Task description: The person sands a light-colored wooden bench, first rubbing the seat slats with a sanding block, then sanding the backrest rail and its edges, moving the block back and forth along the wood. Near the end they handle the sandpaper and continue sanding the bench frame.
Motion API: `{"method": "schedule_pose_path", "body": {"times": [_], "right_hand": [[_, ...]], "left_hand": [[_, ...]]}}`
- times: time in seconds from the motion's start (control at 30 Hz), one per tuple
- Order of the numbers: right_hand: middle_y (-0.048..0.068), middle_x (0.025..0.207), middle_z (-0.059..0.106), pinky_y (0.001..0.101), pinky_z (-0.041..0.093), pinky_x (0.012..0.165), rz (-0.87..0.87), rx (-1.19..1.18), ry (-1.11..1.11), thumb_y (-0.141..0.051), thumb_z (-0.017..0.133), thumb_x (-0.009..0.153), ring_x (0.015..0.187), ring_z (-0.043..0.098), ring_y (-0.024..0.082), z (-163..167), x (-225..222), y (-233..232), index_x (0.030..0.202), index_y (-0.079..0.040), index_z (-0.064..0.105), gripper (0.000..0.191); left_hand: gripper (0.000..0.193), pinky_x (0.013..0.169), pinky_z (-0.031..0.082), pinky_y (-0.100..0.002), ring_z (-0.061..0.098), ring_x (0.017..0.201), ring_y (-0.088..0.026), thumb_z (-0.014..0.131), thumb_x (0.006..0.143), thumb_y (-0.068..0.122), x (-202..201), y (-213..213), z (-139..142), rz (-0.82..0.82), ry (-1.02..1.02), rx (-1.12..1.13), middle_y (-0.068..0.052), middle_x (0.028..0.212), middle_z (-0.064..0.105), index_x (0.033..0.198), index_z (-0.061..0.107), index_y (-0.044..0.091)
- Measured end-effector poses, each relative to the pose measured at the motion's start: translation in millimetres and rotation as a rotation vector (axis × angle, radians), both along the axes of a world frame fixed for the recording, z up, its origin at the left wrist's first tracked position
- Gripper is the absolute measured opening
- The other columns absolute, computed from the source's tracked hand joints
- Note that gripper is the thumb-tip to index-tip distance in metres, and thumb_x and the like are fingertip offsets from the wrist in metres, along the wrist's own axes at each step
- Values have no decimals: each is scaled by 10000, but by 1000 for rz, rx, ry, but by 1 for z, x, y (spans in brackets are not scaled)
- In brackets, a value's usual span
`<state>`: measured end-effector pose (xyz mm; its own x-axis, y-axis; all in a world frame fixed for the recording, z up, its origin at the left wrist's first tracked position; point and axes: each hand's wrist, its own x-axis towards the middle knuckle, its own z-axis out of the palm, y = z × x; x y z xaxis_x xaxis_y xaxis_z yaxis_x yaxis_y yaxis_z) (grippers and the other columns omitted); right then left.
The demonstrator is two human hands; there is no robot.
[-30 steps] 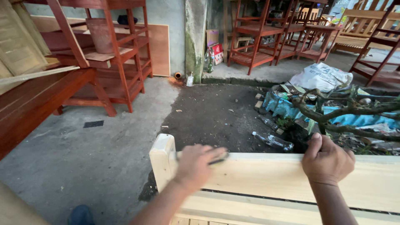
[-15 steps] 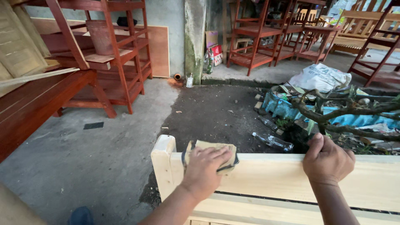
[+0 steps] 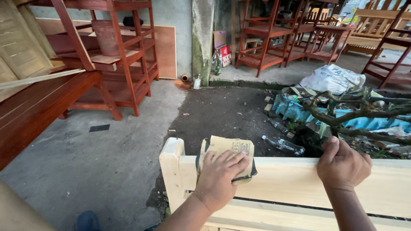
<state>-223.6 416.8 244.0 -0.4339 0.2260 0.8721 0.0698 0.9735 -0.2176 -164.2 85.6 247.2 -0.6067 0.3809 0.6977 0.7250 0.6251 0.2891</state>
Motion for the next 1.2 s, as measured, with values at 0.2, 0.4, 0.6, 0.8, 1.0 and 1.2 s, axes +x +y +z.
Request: {"method": "schedule_pose_path", "body": {"times": [0.2, 0.4, 0.6, 0.8, 1.0, 1.2], "right_hand": [[5, 670, 666, 364, 421, 812, 9, 8, 16, -327, 487, 1228, 636, 625, 235, 1, 4, 0, 767, -226, 690, 514], [3, 638, 630, 354, 415, 783, 27, 64, 46, -297, 500, 1224, 658, 635, 230, 2, 8, 0, 767, -233, 683, 496], [-11, 680, 640, 339, 397, 744, 55, 61, 115, -262, 496, 1195, 677, 642, 214, -5, 5, -2, 778, -230, 672, 454], [10, 624, 594, 342, 406, 757, 44, 72, 87, -279, 509, 1190, 649, 615, 236, -7, 4, 7, 768, -220, 665, 454], [24, 649, 585, 348, 391, 755, 29, 118, 107, -253, 501, 1136, 654, 588, 255, -9, 5, 9, 737, -207, 620, 419], [34, 648, 583, 389, 417, 838, -4, 143, 103, -246, 542, 1131, 632, 545, 282, -13, 2, 13, 703, -174, 587, 435]], "left_hand": [[573, 1128, 242, -672, 483, 1422, -272, 605, 830, 79, -9, 84, -7, -63, 43, -162, -26, 1519, 550, 1396, 629, 169], [548, 1286, 213, -520, 309, 1595, -178, 531, 957, 176, -32, 17, -58, -124, 434, -498, 49, 1685, 424, 1502, 560, 215], [656, 1264, 72, -451, 205, 1600, -179, 507, 970, 197, -26, -51, -114, -7, 473, -649, 19, 1731, 307, 1618, 408, 177], [666, 1326, 64, -440, 217, 1595, -237, 542, 956, 114, -28, 87, -121, -407, 29, -478, -74, 1712, 239, 1583, 321, 91], [857, 1285, 67, -412, 167, 1571, -239, 641, 797, 69, -18, -64, -125, -313, -302, -758, -76, 1701, 228, 1579, 292, 54], [877, 1279, 130, -416, 235, 1568, -201, 639, 743, 47, -8, -36, -121, -243, -44, -705, -106, 1678, 305, 1580, 376, 36]]}}
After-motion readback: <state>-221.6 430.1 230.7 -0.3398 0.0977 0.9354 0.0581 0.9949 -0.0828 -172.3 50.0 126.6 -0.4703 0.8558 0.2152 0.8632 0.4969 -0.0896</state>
